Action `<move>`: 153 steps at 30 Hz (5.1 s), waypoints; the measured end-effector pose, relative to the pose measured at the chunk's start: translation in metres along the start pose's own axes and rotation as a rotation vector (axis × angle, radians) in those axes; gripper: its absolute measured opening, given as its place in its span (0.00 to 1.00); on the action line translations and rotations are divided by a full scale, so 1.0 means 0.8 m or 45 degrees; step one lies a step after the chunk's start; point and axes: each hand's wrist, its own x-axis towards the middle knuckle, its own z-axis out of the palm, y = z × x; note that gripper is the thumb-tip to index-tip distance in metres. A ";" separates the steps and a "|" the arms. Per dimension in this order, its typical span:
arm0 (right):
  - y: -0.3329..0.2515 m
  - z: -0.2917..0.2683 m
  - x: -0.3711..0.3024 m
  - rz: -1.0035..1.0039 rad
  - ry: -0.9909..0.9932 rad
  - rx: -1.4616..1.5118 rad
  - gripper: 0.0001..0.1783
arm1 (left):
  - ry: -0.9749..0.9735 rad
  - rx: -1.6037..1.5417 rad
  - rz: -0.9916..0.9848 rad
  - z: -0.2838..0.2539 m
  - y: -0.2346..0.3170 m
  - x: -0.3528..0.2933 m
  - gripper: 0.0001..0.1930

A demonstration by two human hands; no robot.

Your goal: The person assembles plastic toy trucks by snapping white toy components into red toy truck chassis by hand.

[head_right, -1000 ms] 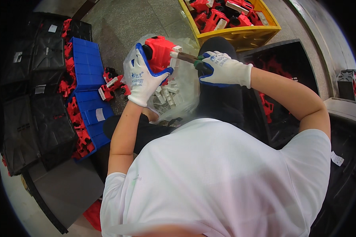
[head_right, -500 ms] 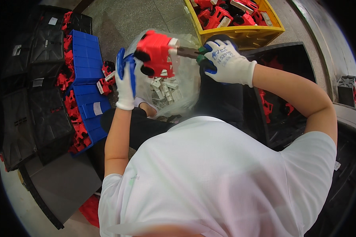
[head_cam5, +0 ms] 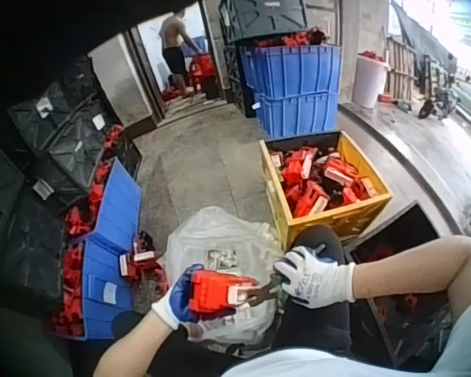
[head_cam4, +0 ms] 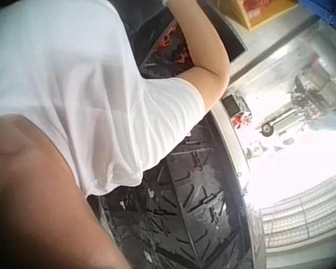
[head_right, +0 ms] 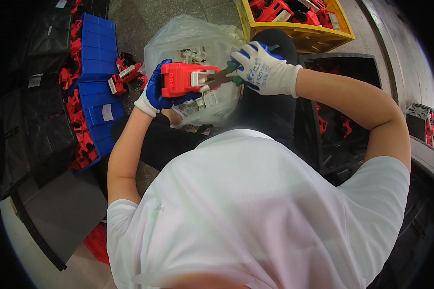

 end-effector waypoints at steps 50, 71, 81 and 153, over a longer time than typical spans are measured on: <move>0.003 0.037 -0.017 0.142 0.061 -0.066 0.20 | -0.038 -0.056 -0.021 -0.045 -0.032 0.008 0.35; -0.010 -0.005 0.027 0.015 0.222 -0.155 0.19 | 0.107 -0.166 0.181 -0.057 -0.023 -0.052 0.24; 0.004 -0.045 0.004 0.377 -0.488 1.536 0.28 | 0.317 0.919 1.282 -0.019 -0.023 -0.066 0.35; 0.106 0.038 0.265 0.711 -0.451 2.606 0.19 | 2.080 2.405 0.002 -0.544 0.346 -0.109 0.34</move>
